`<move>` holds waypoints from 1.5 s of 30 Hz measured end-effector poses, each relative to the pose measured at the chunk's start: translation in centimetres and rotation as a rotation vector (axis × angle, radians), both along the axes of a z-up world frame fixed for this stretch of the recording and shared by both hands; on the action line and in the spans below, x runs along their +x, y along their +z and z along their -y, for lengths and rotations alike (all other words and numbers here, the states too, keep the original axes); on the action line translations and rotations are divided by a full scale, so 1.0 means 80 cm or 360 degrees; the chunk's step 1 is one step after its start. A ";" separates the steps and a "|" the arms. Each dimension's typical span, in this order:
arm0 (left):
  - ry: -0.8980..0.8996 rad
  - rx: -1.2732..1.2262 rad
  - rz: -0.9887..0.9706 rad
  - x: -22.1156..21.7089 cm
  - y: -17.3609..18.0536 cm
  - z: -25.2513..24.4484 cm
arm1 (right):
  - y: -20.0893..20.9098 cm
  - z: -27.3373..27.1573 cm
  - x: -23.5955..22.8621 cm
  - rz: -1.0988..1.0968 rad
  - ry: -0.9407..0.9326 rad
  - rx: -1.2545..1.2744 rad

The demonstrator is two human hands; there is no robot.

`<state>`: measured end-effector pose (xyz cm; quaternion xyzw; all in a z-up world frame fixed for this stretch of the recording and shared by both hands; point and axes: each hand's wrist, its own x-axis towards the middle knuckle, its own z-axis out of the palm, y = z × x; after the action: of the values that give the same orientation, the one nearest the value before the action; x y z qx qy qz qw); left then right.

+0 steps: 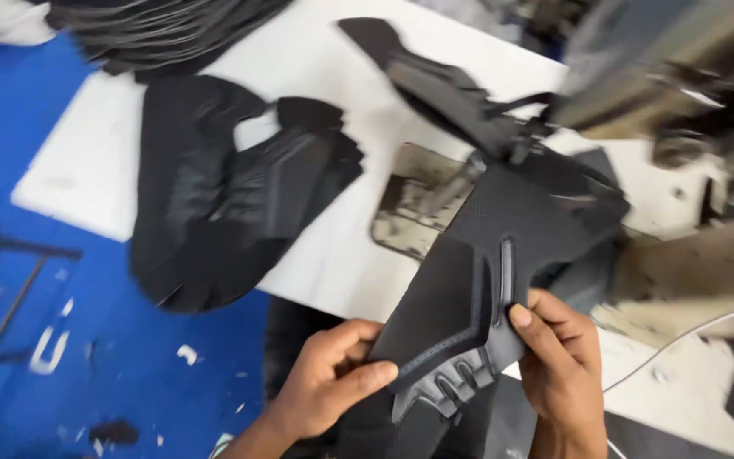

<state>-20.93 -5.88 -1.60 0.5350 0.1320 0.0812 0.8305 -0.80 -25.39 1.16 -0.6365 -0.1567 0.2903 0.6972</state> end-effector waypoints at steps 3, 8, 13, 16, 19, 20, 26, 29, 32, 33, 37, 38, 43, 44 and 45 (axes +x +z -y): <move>-0.0074 0.0162 -0.0085 0.011 0.011 0.013 | 0.005 0.028 -0.012 -0.0024 -0.0165 0.0109; -0.0192 0.0275 -0.0501 0.020 0.023 0.020 | 0.014 0.037 -0.026 0.0006 -0.0265 0.0049; -0.0165 0.0334 -0.0475 0.018 0.034 0.013 | -0.006 0.029 -0.029 0.0157 -0.0391 -0.0226; -0.0038 0.0228 -0.0405 0.011 0.034 0.013 | -0.003 0.014 -0.026 0.0108 -0.0361 -0.0091; -0.0049 0.0179 -0.0383 0.005 0.034 0.011 | -0.017 0.018 -0.022 0.0087 -0.0316 -0.0093; -0.0036 0.0175 -0.0386 0.005 0.032 0.010 | -0.023 0.019 -0.023 0.0086 -0.0302 -0.0095; 0.0014 0.0574 -0.0438 0.025 0.041 -0.002 | -0.036 0.004 -0.034 0.0255 -0.0361 -0.0137; 0.0108 0.0962 -0.0501 0.053 0.058 -0.004 | -0.051 0.000 -0.040 0.0417 -0.0335 -0.0325; 0.0180 0.1324 -0.0527 0.077 0.058 0.001 | -0.045 -0.019 -0.045 0.0325 -0.0329 -0.0228; 0.0285 0.1417 -0.0434 0.081 0.058 0.001 | -0.045 -0.022 -0.045 0.0287 -0.0318 -0.0214; 0.0415 0.1210 -0.0306 0.095 0.063 0.001 | -0.054 -0.022 -0.039 0.0249 -0.0327 -0.0123; 0.0405 0.1215 -0.0302 0.096 0.059 0.000 | -0.065 -0.016 -0.036 0.0248 -0.0338 -0.0119; 0.0437 0.1262 -0.0058 0.106 0.051 -0.013 | -0.106 0.020 -0.014 0.0335 -0.0286 0.0045; 0.0443 0.1261 -0.0056 0.110 0.055 -0.021 | -0.078 0.009 -0.002 0.0338 -0.0282 0.0045; 0.0321 0.1275 -0.0069 0.113 0.060 -0.028 | -0.049 -0.002 0.009 0.0278 -0.0323 0.0392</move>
<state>-11.86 -3.60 3.17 0.8019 0.1590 0.1959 0.5415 -0.11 -25.21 -2.77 -0.5817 -0.1859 0.1406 0.7793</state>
